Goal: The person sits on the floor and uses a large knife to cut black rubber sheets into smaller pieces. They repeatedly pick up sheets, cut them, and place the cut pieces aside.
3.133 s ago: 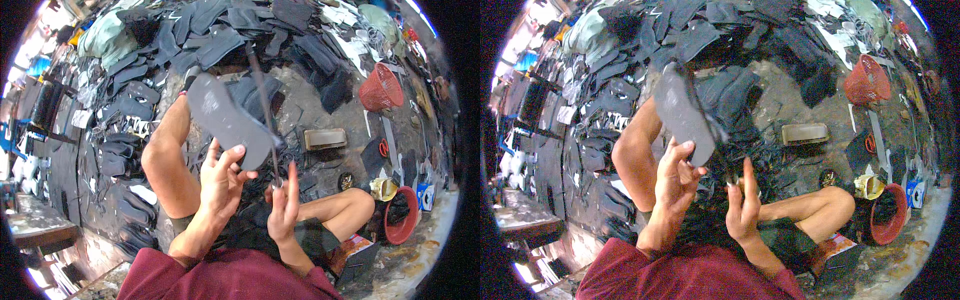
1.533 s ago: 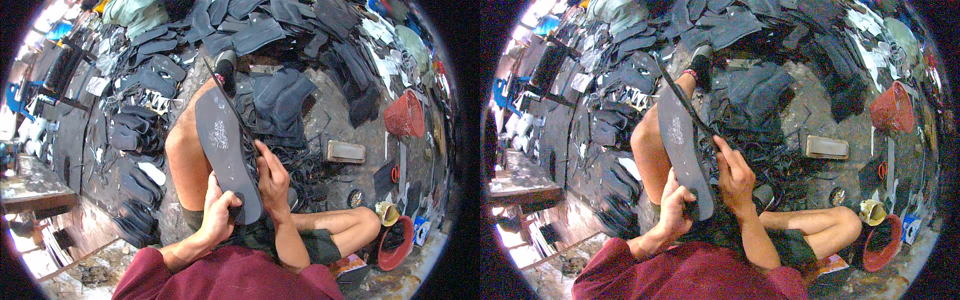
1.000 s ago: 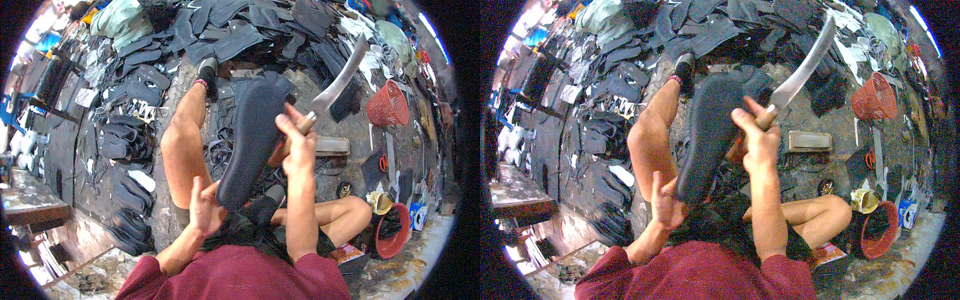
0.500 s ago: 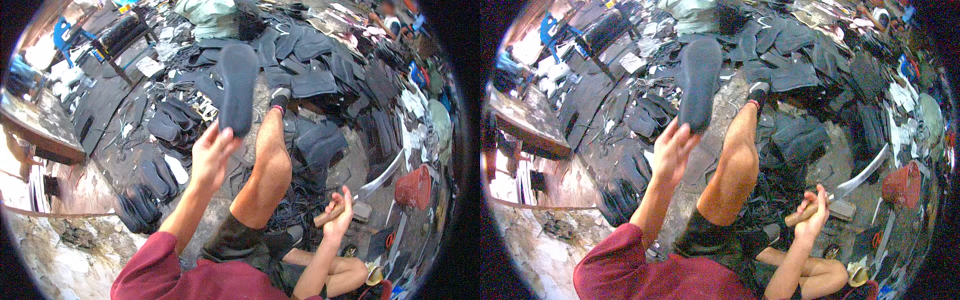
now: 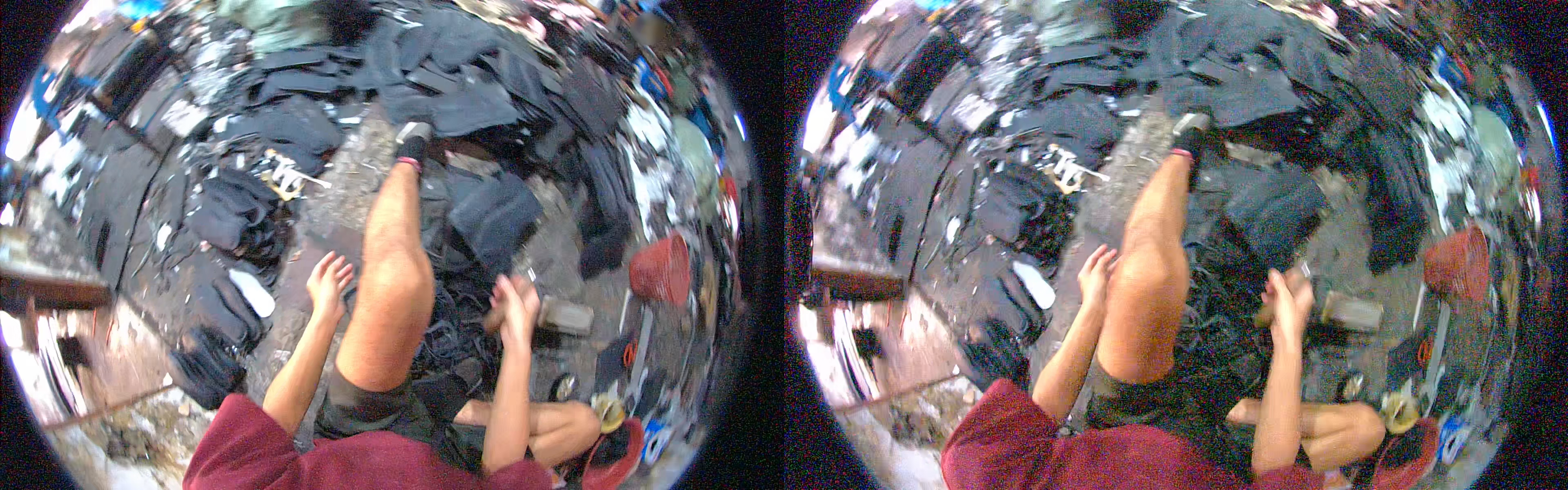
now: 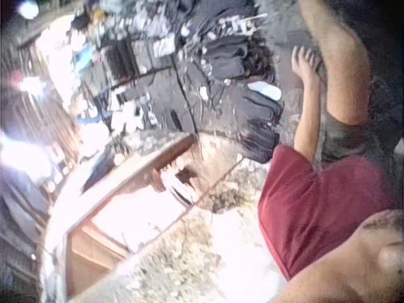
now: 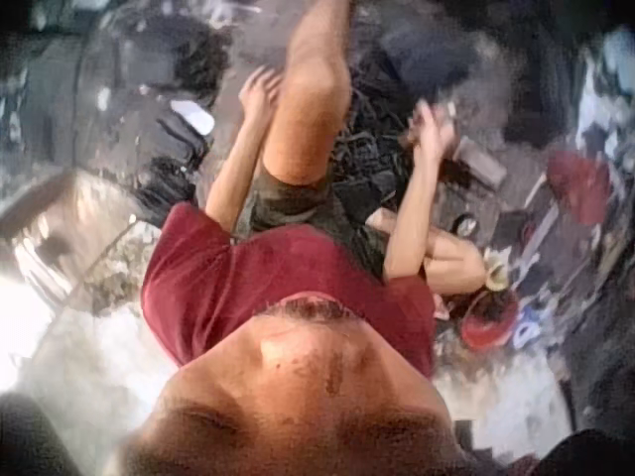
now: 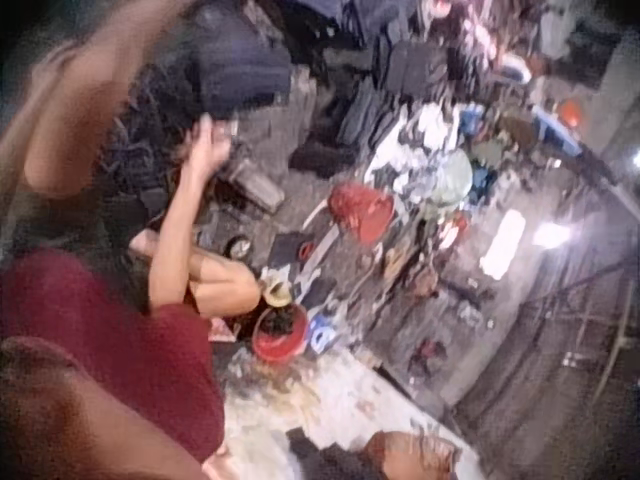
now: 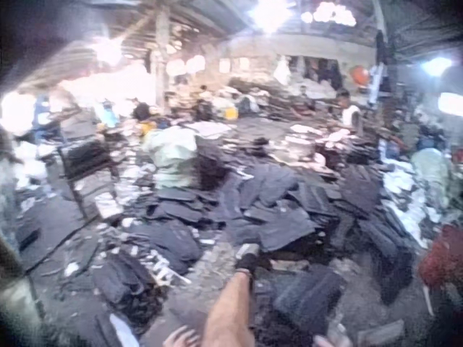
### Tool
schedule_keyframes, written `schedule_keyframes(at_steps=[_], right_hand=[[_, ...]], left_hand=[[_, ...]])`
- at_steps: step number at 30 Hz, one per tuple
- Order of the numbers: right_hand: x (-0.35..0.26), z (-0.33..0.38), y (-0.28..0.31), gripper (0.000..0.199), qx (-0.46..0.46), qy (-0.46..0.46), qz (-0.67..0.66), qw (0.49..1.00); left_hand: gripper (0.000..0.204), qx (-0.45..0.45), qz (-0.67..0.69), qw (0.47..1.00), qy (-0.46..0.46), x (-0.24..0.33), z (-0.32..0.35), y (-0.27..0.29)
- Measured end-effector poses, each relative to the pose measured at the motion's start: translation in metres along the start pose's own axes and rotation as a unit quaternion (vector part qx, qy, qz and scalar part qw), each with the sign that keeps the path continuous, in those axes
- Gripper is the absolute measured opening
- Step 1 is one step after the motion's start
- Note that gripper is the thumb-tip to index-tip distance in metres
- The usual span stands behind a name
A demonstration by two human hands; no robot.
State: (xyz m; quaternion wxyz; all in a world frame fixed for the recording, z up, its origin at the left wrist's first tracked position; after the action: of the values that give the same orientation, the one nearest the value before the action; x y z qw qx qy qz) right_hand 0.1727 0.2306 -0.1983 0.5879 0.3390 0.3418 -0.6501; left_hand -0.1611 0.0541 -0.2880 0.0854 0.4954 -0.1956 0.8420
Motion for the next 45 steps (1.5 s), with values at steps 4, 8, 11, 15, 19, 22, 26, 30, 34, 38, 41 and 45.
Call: schedule_keyframes(at_steps=[4, 8, 11, 15, 19, 22, 26, 30, 34, 38, 41, 45], right_hand=[[-0.016, -0.078, -0.054, 0.062, 0.169, 0.171, 0.42, 0.875], [-0.002, -0.077, -0.08, 0.06, 0.186, 0.398, 0.507, 0.741], [-0.015, -0.07, -0.062, 0.037, 0.148, 0.174, 0.518, 0.824], [-0.096, -0.019, 0.028, 0.019, 0.237, 0.397, 0.309, 0.831], [-0.176, 0.04, 0.089, 0.028, 0.018, 0.361, 0.194, 0.912], [-0.212, 0.085, 0.106, 0.034, -0.077, 0.358, 0.195, 0.91], [-0.224, 0.111, 0.115, 0.028, -0.044, 0.325, 0.119, 0.937], [-0.197, 0.124, 0.154, 0.031, 0.243, 0.378, 0.226, 0.864], [-0.102, 0.169, 0.128, 0.051, 0.127, 0.346, 0.227, 0.901], [-0.004, 0.23, 0.126, 0.047, -0.054, 0.267, 0.225, 0.936], [0.024, 0.254, 0.123, 0.037, -0.137, 0.202, 0.286, 0.927], [0.041, 0.263, 0.13, 0.035, -0.127, 0.177, 0.316, 0.923]], left_hand=[[0.04, -0.047, -0.086, 0.989, -0.109, 0.01, 0.041, 0.025], [0.034, -0.048, -0.055, 0.981, -0.181, 0.057, 0.06, 0.013], [0.034, -0.044, -0.093, 0.957, -0.271, 0.122, 0.078, 0.001], [0.031, -0.079, -0.087, 0.886, -0.448, 0.197, 0.15, -0.05], [0.066, -0.258, -0.292, 0.687, -0.613, 0.224, 0.216, -0.151], [0.111, -0.372, -0.367, 0.627, -0.578, 0.198, 0.228, -0.214], [0.076, -0.639, -0.363, 0.577, -0.355, 0.136, 0.21, -0.234], [0.051, -0.531, -0.266, 0.795, -0.125, 0.099, 0.185, -0.181], [0.073, -0.329, -0.132, 0.93, -0.094, 0.13, 0.176, -0.147], [0.067, -0.25, -0.096, 0.962, -0.055, 0.141, 0.186, -0.141], [0.063, -0.203, -0.103, 0.973, -0.031, 0.148, 0.186, -0.132], [0.051, -0.194, -0.087, 0.977, -0.006, 0.139, 0.189, -0.128]])
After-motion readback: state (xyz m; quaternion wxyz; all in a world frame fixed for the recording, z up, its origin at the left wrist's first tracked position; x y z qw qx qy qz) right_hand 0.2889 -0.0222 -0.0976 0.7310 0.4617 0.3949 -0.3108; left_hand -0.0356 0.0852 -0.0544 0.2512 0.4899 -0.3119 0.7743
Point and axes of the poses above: each hand's wrist, its own z-axis away from the middle knuckle, its own y-axis out of the back of the hand, x = y × z, the point moved 5 cm from there along -z, towards the middle knuckle, and after that the axes turned 9 degrees about -y, right-handed, at the moved point
